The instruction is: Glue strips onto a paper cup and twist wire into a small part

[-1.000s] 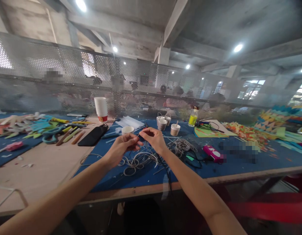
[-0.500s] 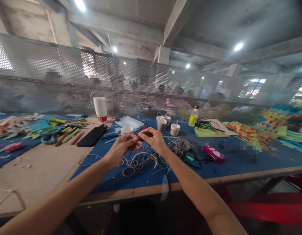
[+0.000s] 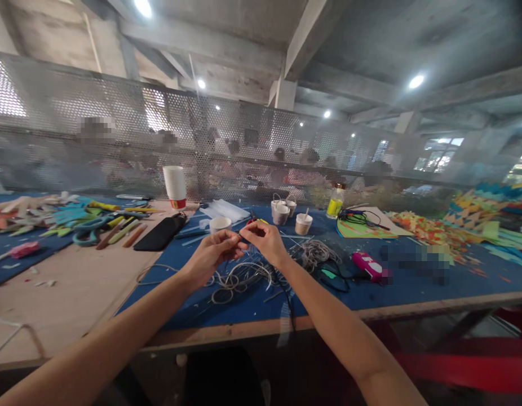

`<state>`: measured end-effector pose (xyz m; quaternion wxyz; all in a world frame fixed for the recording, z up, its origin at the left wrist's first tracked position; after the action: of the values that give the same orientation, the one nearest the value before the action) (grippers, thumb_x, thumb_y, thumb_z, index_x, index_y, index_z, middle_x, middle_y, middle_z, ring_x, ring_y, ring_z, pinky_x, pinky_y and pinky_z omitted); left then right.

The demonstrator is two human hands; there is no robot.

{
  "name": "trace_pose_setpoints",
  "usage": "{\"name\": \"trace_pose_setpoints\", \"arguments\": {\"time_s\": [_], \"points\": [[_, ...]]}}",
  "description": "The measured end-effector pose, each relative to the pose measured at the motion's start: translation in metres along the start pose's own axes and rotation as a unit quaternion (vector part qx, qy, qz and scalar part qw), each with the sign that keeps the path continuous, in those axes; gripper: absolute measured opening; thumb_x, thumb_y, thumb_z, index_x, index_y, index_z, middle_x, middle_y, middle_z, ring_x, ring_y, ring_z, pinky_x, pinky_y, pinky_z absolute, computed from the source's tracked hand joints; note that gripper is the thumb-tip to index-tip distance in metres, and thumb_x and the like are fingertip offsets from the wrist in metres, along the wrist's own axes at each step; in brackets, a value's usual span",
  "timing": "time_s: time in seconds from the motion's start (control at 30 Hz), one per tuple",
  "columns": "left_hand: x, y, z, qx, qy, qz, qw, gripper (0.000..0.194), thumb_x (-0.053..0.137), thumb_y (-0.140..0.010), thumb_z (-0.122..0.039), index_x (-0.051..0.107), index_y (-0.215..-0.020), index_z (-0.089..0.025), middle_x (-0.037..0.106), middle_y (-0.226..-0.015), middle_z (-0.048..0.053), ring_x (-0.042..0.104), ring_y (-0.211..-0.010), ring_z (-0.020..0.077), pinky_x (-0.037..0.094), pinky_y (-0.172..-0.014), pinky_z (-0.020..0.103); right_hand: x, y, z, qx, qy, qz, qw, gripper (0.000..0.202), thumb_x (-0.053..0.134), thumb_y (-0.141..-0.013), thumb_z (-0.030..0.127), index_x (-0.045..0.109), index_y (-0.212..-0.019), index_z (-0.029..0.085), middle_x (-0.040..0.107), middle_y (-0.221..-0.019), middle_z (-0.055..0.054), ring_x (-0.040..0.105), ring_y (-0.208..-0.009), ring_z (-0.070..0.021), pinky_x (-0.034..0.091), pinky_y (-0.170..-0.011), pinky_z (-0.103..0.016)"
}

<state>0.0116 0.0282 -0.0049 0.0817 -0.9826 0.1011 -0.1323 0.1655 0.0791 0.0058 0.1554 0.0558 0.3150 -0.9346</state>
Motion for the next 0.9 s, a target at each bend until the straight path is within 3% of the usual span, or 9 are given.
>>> {"name": "trace_pose_setpoints", "arguments": {"time_s": [0.17, 0.33, 0.5, 0.67, 0.83, 0.9], "points": [[-0.003, 0.000, -0.002, 0.043, -0.123, -0.063, 0.990, 0.027, 0.077, -0.072, -0.029, 0.063, -0.090, -0.017, 0.075, -0.080, 0.004, 0.069, -0.074, 0.0166, 0.050, -0.070, 0.026, -0.003, -0.002, -0.004, 0.008, 0.012, -0.037, 0.999, 0.025, 0.066, -0.080, 0.042, 0.068, -0.082, 0.018, 0.066, -0.074, -0.001, 0.060, -0.068, -0.0138, 0.049, -0.065, -0.023], [-0.003, 0.002, -0.007, 0.121, -0.286, -0.134, 0.941, 0.012, 0.070, -0.076, -0.028, 0.066, -0.080, -0.017, 0.072, -0.072, 0.002, 0.067, -0.071, 0.0175, 0.048, -0.068, 0.027, -0.003, -0.002, -0.007, 0.004, 0.016, -0.048, 0.999, 0.025, 0.065, -0.080, 0.043, 0.068, -0.082, 0.018, 0.066, -0.073, -0.001, 0.059, -0.065, -0.0138, 0.048, -0.063, -0.024], [-0.003, 0.002, -0.010, 0.104, -0.302, -0.077, 0.945, 0.014, 0.065, -0.080, -0.030, 0.067, -0.080, -0.016, 0.072, -0.070, 0.003, 0.066, -0.069, 0.0170, 0.048, -0.068, 0.028, -0.004, -0.003, -0.002, 0.006, 0.024, -0.033, 0.999, 0.025, 0.065, -0.080, 0.043, 0.070, -0.084, 0.019, 0.066, -0.072, -0.001, 0.059, -0.066, -0.0135, 0.046, -0.062, -0.023], [-0.007, -0.006, -0.007, 0.063, -0.240, 0.018, 0.968, 0.019, 0.065, -0.081, -0.036, 0.068, -0.083, -0.017, 0.073, -0.075, 0.004, 0.067, -0.074, 0.0183, 0.050, -0.074, 0.031, -0.006, -0.010, 0.006, 0.068, -0.035, 0.021, 0.997, 0.023, 0.071, -0.074, 0.040, 0.070, -0.080, 0.017, 0.066, -0.072, 0.000, 0.058, -0.065, -0.0120, 0.046, -0.064, -0.023], [-0.004, -0.012, -0.012, 0.095, -0.281, -0.054, 0.953, 0.018, 0.072, -0.075, -0.032, 0.067, -0.079, -0.016, 0.073, -0.075, 0.004, 0.065, -0.071, 0.0169, 0.047, -0.068, 0.028, -0.004, -0.013, 0.004, 0.084, -0.054, 0.028, 0.995, 0.024, 0.072, -0.073, 0.040, 0.071, -0.081, 0.017, 0.068, -0.075, -0.001, 0.059, -0.067, -0.0123, 0.047, -0.066, -0.024], [-0.003, -0.014, -0.015, 0.107, -0.289, -0.048, 0.950, 0.018, 0.069, -0.079, -0.033, 0.067, -0.076, -0.015, 0.073, -0.073, 0.004, 0.065, -0.070, 0.0163, 0.047, -0.068, 0.027, -0.005, -0.013, 0.001, 0.083, -0.057, 0.026, 0.995, 0.025, 0.072, -0.073, 0.041, 0.072, -0.083, 0.017, 0.068, -0.077, -0.001, 0.059, -0.067, -0.0120, 0.046, -0.066, -0.024]]}}
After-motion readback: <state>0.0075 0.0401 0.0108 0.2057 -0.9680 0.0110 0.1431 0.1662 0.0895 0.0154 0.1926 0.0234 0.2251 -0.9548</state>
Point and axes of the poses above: each hand's wrist, its own y-axis away from the middle knuckle, its own x-axis out of the palm, z = x × y, the point moved 2 cm from there along -y, towards the middle knuckle
